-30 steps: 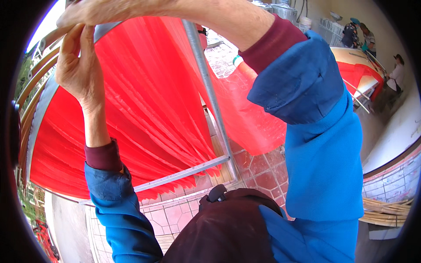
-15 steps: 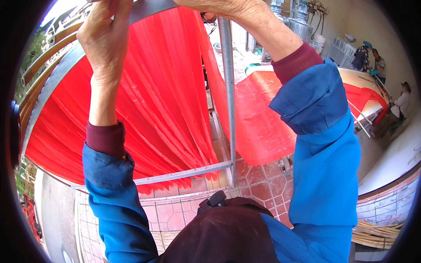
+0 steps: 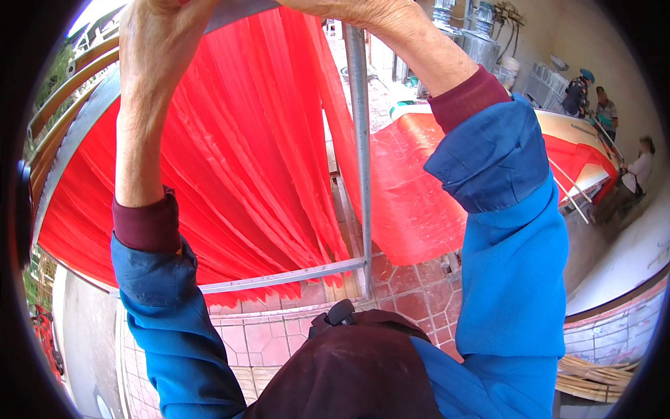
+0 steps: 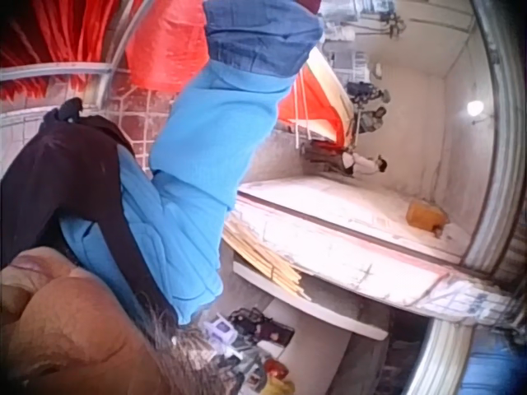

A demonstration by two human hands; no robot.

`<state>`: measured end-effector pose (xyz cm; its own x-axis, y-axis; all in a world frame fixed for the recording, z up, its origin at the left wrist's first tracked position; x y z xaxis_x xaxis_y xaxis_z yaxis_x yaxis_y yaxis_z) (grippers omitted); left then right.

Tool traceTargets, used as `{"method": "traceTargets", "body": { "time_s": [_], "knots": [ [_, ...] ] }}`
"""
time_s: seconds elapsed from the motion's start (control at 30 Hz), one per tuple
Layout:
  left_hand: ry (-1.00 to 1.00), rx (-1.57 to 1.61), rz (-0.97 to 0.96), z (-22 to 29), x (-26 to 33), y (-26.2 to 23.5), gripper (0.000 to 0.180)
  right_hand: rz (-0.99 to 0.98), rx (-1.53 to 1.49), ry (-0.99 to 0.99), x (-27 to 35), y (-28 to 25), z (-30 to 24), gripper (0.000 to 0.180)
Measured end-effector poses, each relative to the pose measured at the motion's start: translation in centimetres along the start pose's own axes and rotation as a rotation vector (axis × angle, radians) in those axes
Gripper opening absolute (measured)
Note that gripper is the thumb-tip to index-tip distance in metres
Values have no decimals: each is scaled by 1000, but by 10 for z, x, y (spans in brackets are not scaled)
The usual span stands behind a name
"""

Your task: The person assembles a large red paper lantern by inserting bamboo sticks into slots along the top metal ring. They repeatedly pick up sticks, align them with the ring, and press them into place while holding the lantern steady with the other hand.

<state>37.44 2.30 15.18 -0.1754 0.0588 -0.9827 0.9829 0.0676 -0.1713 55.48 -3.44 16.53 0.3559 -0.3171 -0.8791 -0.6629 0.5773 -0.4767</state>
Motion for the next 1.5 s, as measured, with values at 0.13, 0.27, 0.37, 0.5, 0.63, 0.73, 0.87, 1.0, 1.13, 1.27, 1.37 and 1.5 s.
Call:
{"method": "traceTargets", "body": {
  "time_s": [0.13,0.27,0.37,0.5,0.63,0.73,0.87,1.0,1.13,1.27,1.37,1.5],
  "knots": [
    [-81,-37,-77,-3,1,-2,13,-31,39,32,1,0,0,24],
    [-27,-29,-77,-13,4,-4,15,80,-57,67,0,5,-20,22],
    [96,59,-19,-25,4,3,14,27,135,-78,-3,0,-44,21],
    [155,27,11,-36,5,8,11,70,198,-238,-20,-2,-63,19],
    [203,-12,81,-37,5,10,10,59,259,-252,-22,-2,-72,16],
    [265,-126,64,-34,3,11,9,69,191,-183,-19,-4,-76,15],
    [320,-226,175,-28,-1,17,7,104,253,-229,-17,-6,-73,16],
    [313,-300,161,-25,4,19,10,113,133,-206,-9,-4,-64,17],
    [200,-298,144,-33,11,23,12,133,202,-237,-5,0,-57,22],
    [183,-213,108,-37,32,27,21,191,82,-157,-3,6,-55,20],
    [201,-187,189,-28,62,27,43,203,333,-279,-1,9,-60,25],
    [34,-154,268,-20,91,9,47,205,245,-163,0,9,-64,23]
  ]
}}
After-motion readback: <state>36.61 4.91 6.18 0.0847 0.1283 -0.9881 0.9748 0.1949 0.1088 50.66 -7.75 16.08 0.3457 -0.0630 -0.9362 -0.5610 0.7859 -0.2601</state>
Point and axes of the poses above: each hand's wrist, its own x-axis away from the middle knuckle, its own y-axis out of the palm, z = x × y, the point moved 1 cm from there along -x, towards the middle knuckle, and after that the axes turned 2 degrees about -x, right-handed, at the moved point
